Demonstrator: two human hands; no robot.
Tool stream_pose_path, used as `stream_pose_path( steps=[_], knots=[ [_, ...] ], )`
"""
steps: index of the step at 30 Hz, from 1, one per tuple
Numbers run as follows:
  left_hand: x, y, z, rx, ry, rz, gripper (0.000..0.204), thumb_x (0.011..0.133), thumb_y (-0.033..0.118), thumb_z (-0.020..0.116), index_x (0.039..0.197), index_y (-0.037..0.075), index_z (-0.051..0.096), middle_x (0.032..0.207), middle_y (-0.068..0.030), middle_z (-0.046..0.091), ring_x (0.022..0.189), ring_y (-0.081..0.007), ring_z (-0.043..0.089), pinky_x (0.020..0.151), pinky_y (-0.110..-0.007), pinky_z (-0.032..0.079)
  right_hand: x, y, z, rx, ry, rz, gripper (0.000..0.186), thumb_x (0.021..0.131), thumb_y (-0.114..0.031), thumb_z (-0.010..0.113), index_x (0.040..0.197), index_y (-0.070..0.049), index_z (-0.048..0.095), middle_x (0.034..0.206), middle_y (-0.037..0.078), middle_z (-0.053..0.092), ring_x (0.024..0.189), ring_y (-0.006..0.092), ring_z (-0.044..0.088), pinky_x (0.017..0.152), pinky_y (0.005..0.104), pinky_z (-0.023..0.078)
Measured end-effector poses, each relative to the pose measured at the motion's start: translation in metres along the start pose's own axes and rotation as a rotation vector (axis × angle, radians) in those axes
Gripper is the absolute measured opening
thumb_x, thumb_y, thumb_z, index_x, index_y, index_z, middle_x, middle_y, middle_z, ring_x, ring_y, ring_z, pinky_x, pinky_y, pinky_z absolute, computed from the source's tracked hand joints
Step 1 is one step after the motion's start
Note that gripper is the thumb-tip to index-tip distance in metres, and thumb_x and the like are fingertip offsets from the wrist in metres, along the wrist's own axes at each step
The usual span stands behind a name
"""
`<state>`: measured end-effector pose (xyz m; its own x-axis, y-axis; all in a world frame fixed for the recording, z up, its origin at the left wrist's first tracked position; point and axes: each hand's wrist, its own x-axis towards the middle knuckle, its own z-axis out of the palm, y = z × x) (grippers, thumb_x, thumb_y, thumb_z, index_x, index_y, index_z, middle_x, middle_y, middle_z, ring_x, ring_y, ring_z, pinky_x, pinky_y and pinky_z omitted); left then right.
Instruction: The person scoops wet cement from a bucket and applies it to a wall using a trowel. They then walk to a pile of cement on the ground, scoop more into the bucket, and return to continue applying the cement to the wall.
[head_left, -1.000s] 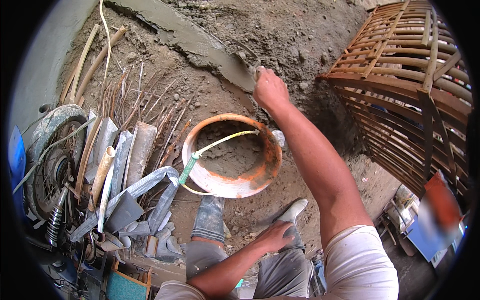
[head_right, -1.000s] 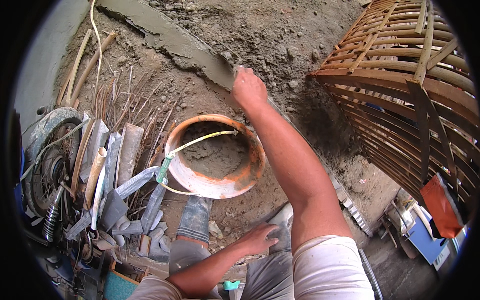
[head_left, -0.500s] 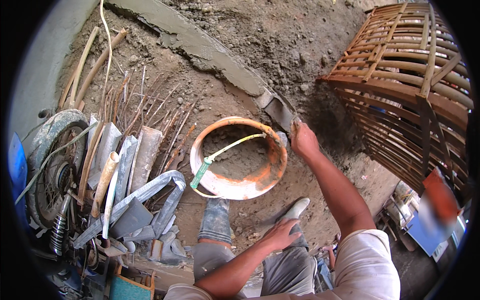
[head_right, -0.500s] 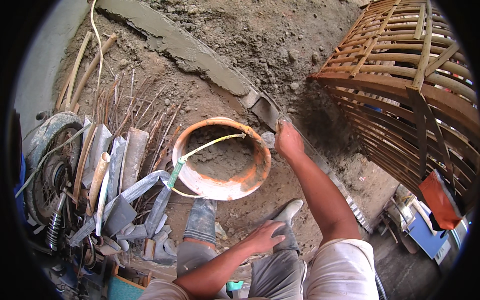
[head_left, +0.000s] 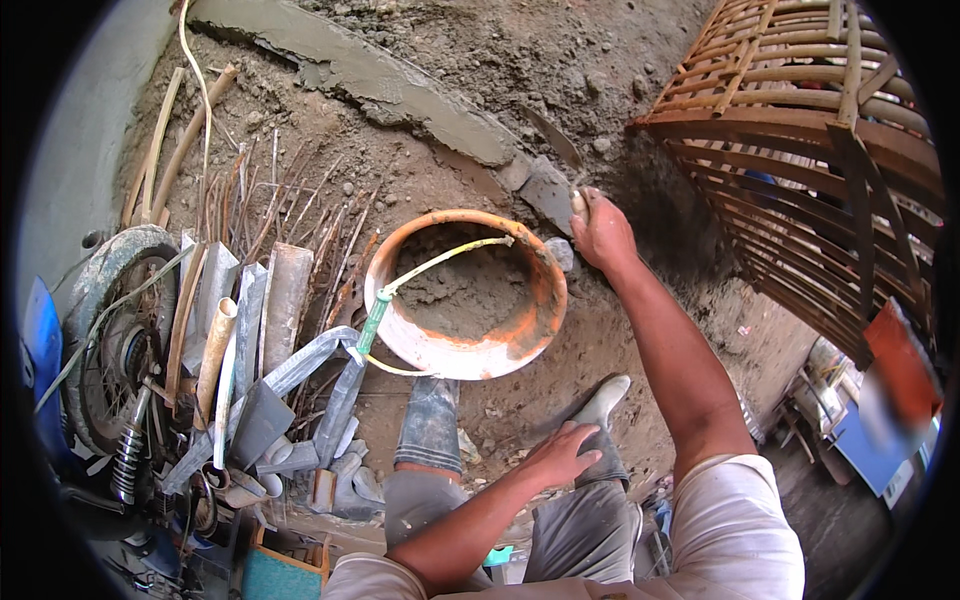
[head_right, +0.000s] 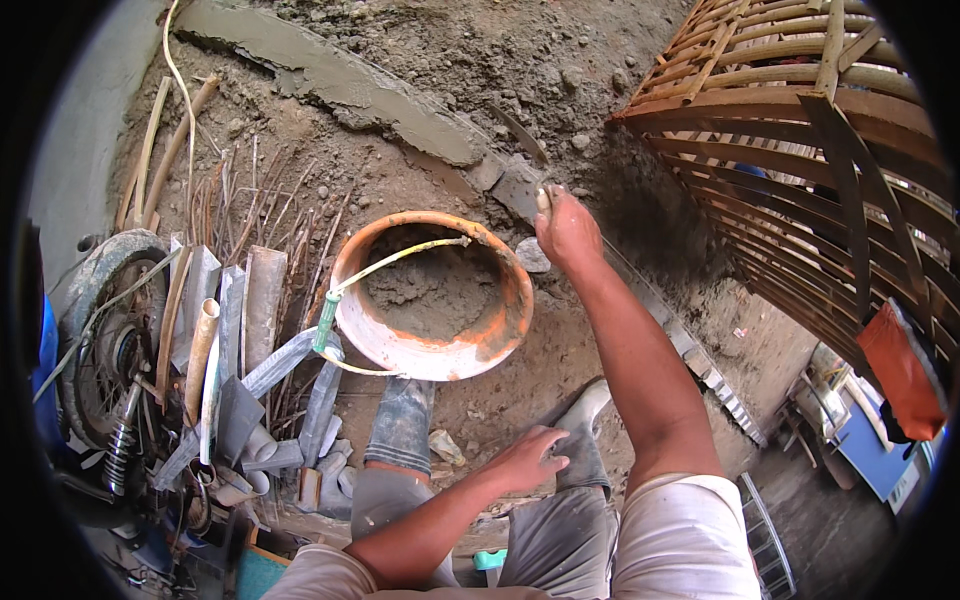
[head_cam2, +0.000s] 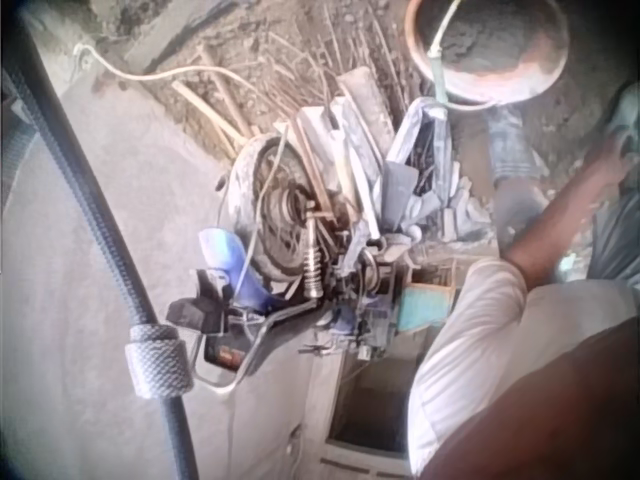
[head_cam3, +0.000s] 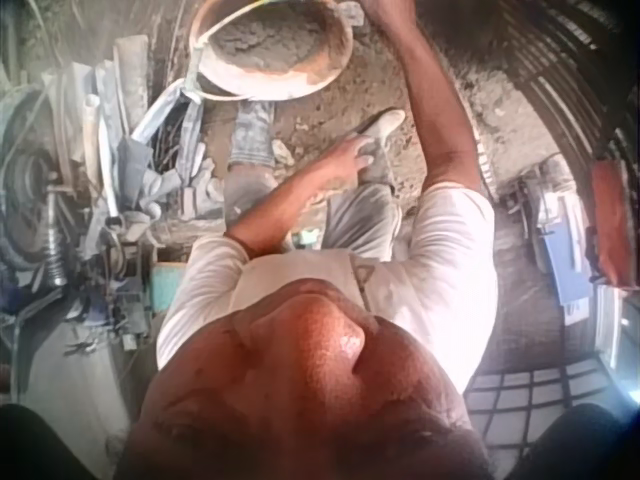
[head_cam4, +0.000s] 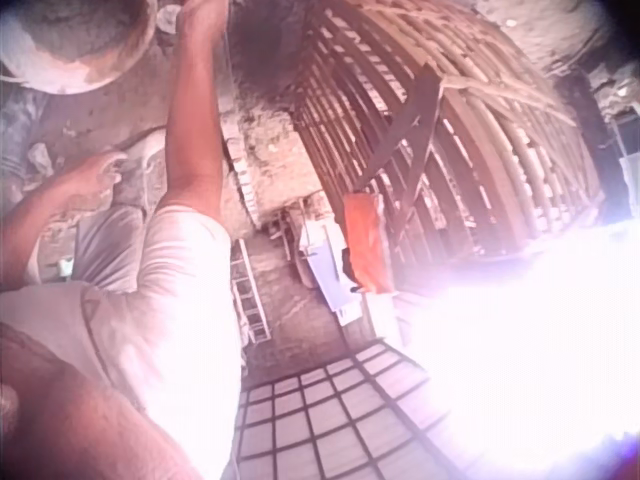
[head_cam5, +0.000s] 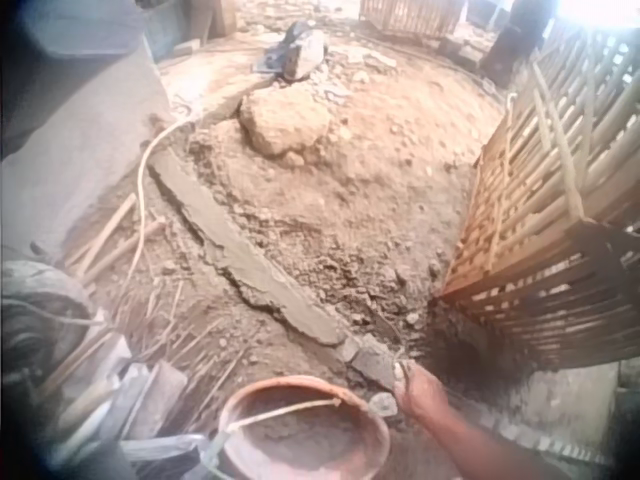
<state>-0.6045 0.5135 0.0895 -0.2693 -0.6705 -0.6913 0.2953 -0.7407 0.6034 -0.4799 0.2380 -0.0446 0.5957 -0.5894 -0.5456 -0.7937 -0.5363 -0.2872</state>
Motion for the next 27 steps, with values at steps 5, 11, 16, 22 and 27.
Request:
stream_pose_path(
  steps=[5, 11, 16, 22, 27],
  knots=[
    [0.0, 0.002, -0.002, -0.02, -0.019, -0.014, 0.055, 0.093, 0.033, 0.062, 0.14, 0.007, 0.047, 0.137, -0.02, 0.047, 0.13, -0.0353, 0.045, 0.109, -0.042, 0.037, -0.084, 0.03, -0.04, 0.159, 0.085, -0.019, 0.044, 0.089, -0.023, 0.062, 0.129, -0.004, 0.054, 0.121, 0.022, 0.062, 0.11, 0.0414, 0.06, 0.093, 0.0451, 0.048],
    [-0.014, 0.013, -0.01, 0.074, 0.004, -0.003, 0.056, 0.093, 0.033, 0.062, 0.14, 0.006, 0.046, 0.137, -0.0211, 0.047, 0.131, -0.0363, 0.044, 0.11, -0.043, 0.035, -0.216, 0.018, -0.1, -0.06, -0.191, -0.045, 0.043, 0.092, -0.024, 0.06, 0.13, -0.004, 0.054, 0.113, 0.022, 0.062, 0.099, 0.0408, 0.064, 0.084, 0.0458, 0.052],
    [-0.012, 0.015, 0.0, 0.141, -0.049, 0.002, 0.061, 0.092, 0.032, 0.062, 0.142, 0.004, 0.041, 0.146, -0.0227, 0.04, 0.136, -0.0377, 0.039, 0.113, -0.045, 0.033, -0.209, -0.054, -0.072, -0.285, -0.458, 0.016, 0.039, 0.095, -0.022, 0.053, 0.128, -0.002, 0.054, 0.107, 0.023, 0.063, 0.087, 0.0401, 0.066, 0.074, 0.0502, 0.053],
    [0.001, 0.002, 0.015, 0.131, -0.112, -0.015, 0.068, 0.091, 0.031, 0.063, 0.146, 0.002, 0.035, 0.152, -0.0253, 0.033, 0.141, -0.0399, 0.032, 0.116, -0.046, 0.03, -0.171, -0.045, 0.034, -0.238, -0.561, 0.09, 0.036, 0.099, -0.024, 0.041, 0.118, 0.0, 0.06, 0.104, 0.026, 0.067, 0.094, 0.0387, 0.068, 0.081, 0.0472, 0.054],
    [-0.008, -0.008, 0.022, 0.079, -0.084, 0.031, 0.066, 0.092, 0.03, 0.063, 0.146, 0.002, 0.037, 0.149, -0.0265, 0.036, 0.139, -0.0404, 0.034, 0.115, -0.046, 0.031, -0.182, -0.039, 0.048, 0.017, -0.601, 0.128, 0.037, 0.093, -0.028, 0.056, 0.112, 0.004, 0.063, 0.106, 0.029, 0.066, 0.097, 0.0416, 0.066, 0.088, 0.0477, 0.052]
  ],
)
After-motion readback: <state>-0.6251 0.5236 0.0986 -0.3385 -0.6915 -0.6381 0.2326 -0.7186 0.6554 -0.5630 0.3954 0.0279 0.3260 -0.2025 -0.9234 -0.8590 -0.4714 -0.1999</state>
